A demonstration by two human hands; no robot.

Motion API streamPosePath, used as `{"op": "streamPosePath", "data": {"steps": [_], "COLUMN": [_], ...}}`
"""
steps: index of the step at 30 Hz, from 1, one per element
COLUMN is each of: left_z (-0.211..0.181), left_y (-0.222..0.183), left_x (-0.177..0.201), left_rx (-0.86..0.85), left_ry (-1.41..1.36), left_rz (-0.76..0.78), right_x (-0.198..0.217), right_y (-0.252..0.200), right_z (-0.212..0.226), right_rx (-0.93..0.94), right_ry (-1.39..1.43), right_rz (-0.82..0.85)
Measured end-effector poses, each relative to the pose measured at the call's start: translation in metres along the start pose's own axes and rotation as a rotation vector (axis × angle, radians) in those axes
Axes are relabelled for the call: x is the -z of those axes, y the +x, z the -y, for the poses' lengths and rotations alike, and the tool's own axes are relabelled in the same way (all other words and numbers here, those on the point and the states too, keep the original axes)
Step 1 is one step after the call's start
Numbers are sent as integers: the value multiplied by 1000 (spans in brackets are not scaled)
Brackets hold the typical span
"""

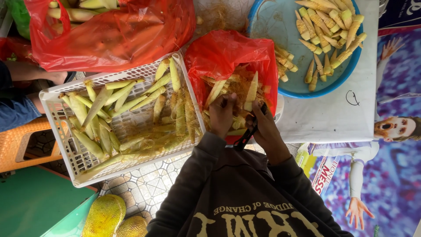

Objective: Peeling and trimming baby corn using a knife on a table

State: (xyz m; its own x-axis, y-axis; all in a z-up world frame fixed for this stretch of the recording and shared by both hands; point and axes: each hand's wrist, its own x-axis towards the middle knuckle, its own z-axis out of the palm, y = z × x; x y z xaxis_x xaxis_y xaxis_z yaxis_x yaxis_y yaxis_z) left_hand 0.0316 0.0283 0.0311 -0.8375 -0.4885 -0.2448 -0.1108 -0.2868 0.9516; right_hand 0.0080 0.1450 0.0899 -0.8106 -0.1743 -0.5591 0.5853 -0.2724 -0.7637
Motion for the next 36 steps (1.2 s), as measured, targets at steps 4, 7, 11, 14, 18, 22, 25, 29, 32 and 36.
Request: {"op": "streamPosePath", "data": {"steps": [4,7,11,14,18,22,25,29,32,36], "left_z": [-12,-12,-1,6,18,17,-6,-42,-40,-40], "left_y": [-6,-8,-12,-11,-4,4,10,25,30,13], "left_x": [2,1,-8,-4,7,12,23,21,15,-6], "left_rx": [66,33,-195,-377,-446,-363,-326,-467,-633,-590], "left_ry": [19,62,184,195,144,-46,124,255,755,735], "left_rz": [117,232,99,67,139,171,20,-16,151,363], "right_x": [4,10,1,4,5,7,27,46,64,44], "right_y": [4,10,7,11,15,19,27,29,36,17], "right_z": [-6,-9,-3,-10,-17,-9,-14,-4,-15,-7], "right_rx": [-30,64,115,162,139,52,57,192,237,289], "right_ry": [70,-72,-128,-164,-121,60,111,34,-88,-241], "right_rz": [49,73,72,67,59,24,-21,-93,-79,-27]}}
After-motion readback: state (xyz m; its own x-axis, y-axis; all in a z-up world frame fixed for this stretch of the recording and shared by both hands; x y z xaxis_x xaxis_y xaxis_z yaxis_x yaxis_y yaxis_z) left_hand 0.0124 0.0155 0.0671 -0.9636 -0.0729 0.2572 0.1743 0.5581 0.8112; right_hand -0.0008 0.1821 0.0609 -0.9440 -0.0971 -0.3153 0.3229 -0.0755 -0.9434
